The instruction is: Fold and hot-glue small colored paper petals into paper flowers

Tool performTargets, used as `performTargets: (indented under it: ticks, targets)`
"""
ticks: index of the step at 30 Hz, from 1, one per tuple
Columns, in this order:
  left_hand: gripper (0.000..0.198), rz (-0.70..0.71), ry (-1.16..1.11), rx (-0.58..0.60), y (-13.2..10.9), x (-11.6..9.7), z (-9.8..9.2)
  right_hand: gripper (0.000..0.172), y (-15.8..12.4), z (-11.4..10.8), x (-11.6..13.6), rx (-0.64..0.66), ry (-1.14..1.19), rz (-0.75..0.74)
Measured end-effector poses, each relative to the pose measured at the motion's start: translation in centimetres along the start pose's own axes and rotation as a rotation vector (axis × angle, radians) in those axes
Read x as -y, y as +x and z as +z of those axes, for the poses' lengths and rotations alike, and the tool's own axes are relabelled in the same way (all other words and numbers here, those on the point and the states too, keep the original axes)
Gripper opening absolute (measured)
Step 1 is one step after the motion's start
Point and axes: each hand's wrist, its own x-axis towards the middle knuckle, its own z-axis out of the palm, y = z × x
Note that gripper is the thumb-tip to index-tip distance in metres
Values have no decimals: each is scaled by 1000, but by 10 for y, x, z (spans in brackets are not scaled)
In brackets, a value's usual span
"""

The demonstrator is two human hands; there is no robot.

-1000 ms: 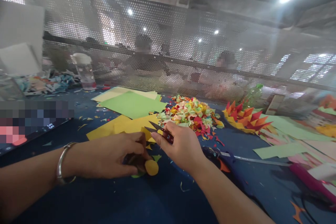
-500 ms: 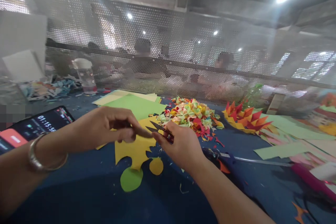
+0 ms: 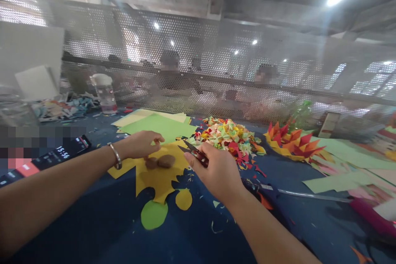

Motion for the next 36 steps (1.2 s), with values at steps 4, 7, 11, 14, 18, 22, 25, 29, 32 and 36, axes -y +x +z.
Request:
performTargets:
  ticks: [4, 7, 11, 14, 18, 22, 25, 29, 32, 36]
  targets:
    - [41, -13, 101, 121, 18, -3, -4, 39, -1, -1, -1, -1, 2, -4]
    - [32, 18, 150, 173, 29, -3, -5, 36, -1, 0, -2, 4, 26, -9]
    - [24, 47, 186, 244, 37, -1, -6, 35, 1, 0, -4, -1, 35, -11]
    - [26, 43, 198, 278, 37, -2, -5, 36, 1, -1, -3, 1, 42, 1]
    - [29, 27, 197, 292, 36, -5, -3, 38, 1, -3, -2, -13, 1, 1]
    - [30, 7, 184, 271, 45, -3, -10, 36, 1, -5, -1, -19, 3, -5]
    - [31, -27, 178, 218, 58, 3, -24, 39, 1, -5, 0, -16, 12, 7]
    - [32, -84, 175, 126, 79, 12, -41, 40, 3, -3, -2, 2, 44, 27]
    - [32, -105, 173, 56, 95, 21, -44, 39, 5, -1, -6, 31, 51, 42]
    - [33, -77, 134, -51, 112, 33, -36, 41, 6, 3, -12, 81, 28, 68]
